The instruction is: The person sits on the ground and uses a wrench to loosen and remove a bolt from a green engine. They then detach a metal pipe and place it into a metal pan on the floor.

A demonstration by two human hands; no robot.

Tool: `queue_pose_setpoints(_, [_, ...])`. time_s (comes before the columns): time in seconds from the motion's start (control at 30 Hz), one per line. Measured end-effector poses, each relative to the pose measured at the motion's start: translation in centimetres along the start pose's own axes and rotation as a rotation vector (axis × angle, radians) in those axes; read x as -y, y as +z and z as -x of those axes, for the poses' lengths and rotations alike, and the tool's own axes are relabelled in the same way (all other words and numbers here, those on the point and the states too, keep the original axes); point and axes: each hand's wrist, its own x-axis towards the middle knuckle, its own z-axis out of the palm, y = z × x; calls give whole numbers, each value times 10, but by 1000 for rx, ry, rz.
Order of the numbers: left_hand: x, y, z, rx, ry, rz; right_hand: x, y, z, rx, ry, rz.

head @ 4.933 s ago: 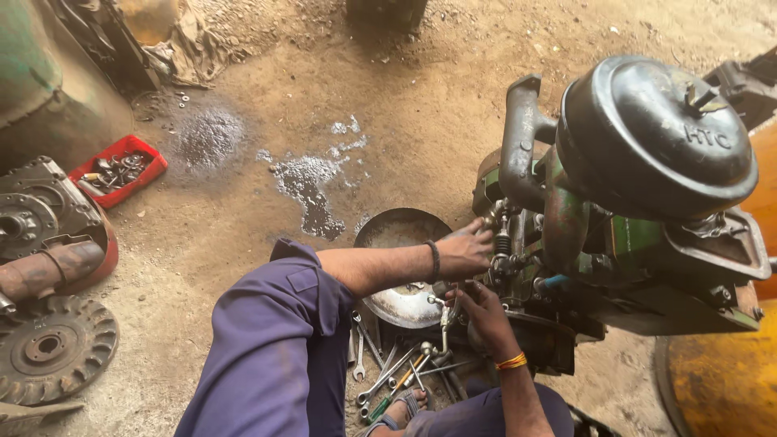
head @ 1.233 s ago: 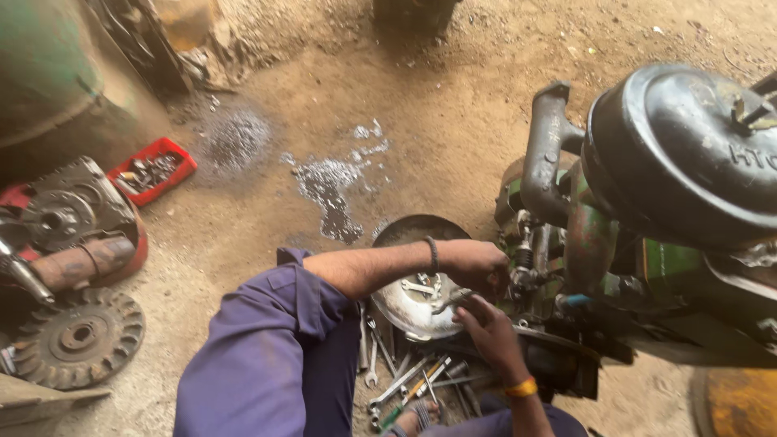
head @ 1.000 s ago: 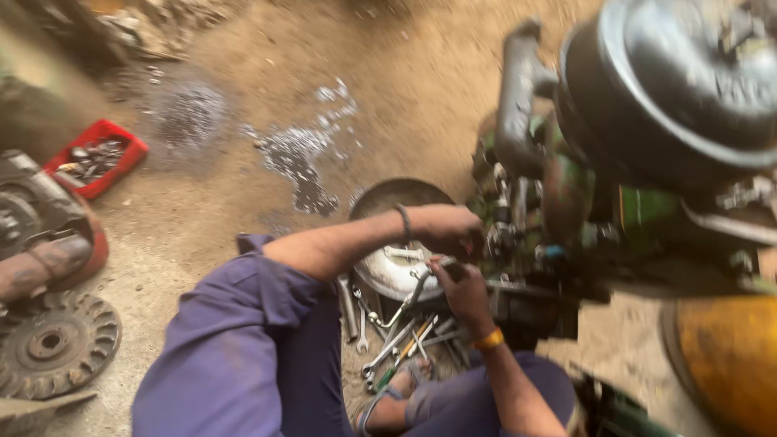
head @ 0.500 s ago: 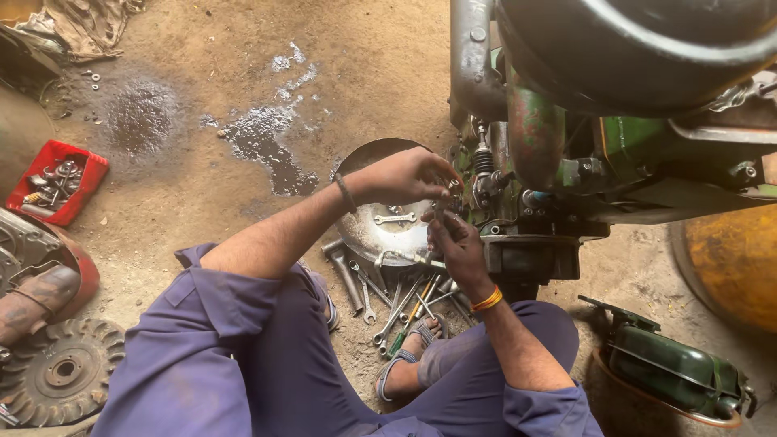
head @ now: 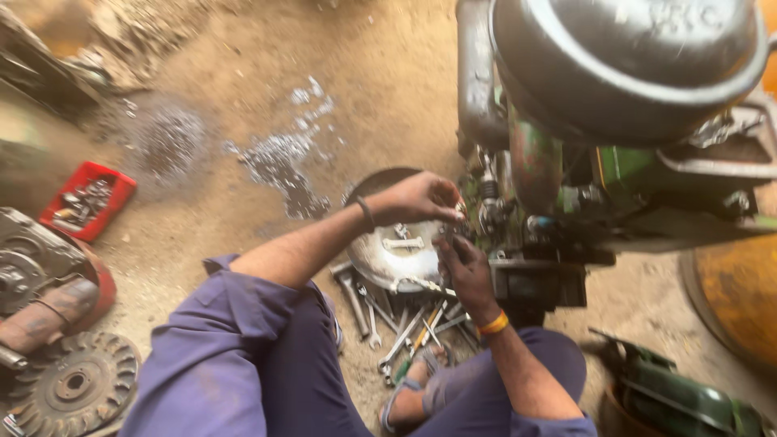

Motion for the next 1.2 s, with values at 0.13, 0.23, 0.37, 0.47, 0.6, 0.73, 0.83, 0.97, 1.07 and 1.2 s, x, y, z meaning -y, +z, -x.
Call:
queue_pose_setpoints(0.13, [-3, -1, 1, -2, -20, 50, -2, 1, -2, -26, -4, 2])
queue_pose_setpoints(0.23, [-7, 3, 3, -13, -30, 95, -7, -1, -3, -38, -10, -47])
queue_pose_setpoints(0.37, [-13, 10, 6, -64, -14, -59, -14, -3, -6, -50, -7, -19])
queue_pose_setpoints(0.47, [-17, 11, 9, -105, 12, -204, -16, -2, -6, -39, -37, -45])
queue_pose_setpoints(0.6, [-19, 10, 9, -135, 127, -327, -13, 0, -6, -45, -30, -77])
queue_pose_setpoints(0.73, [-15, 11, 8, -66, 247, -377, -12, 2, -7, -21, -53, -144])
queue_pose_setpoints(0.83, [-15, 12, 9, -4, 242, -327, -14, 0, -4, 12, -174, 17])
queue_pose_setpoints(0.97, [-29, 8, 19, 124, 293, -307, -16, -1, -3, -32, -86, -33])
queue_pose_setpoints(1.07, [-45, 7, 28, 210, 296, -307, -16, -2, -3, -45, -93, -15])
queue_pose_setpoints(1.2, [-56, 9, 31, 246, 315, -279, -19, -5, -3, -66, -88, -74])
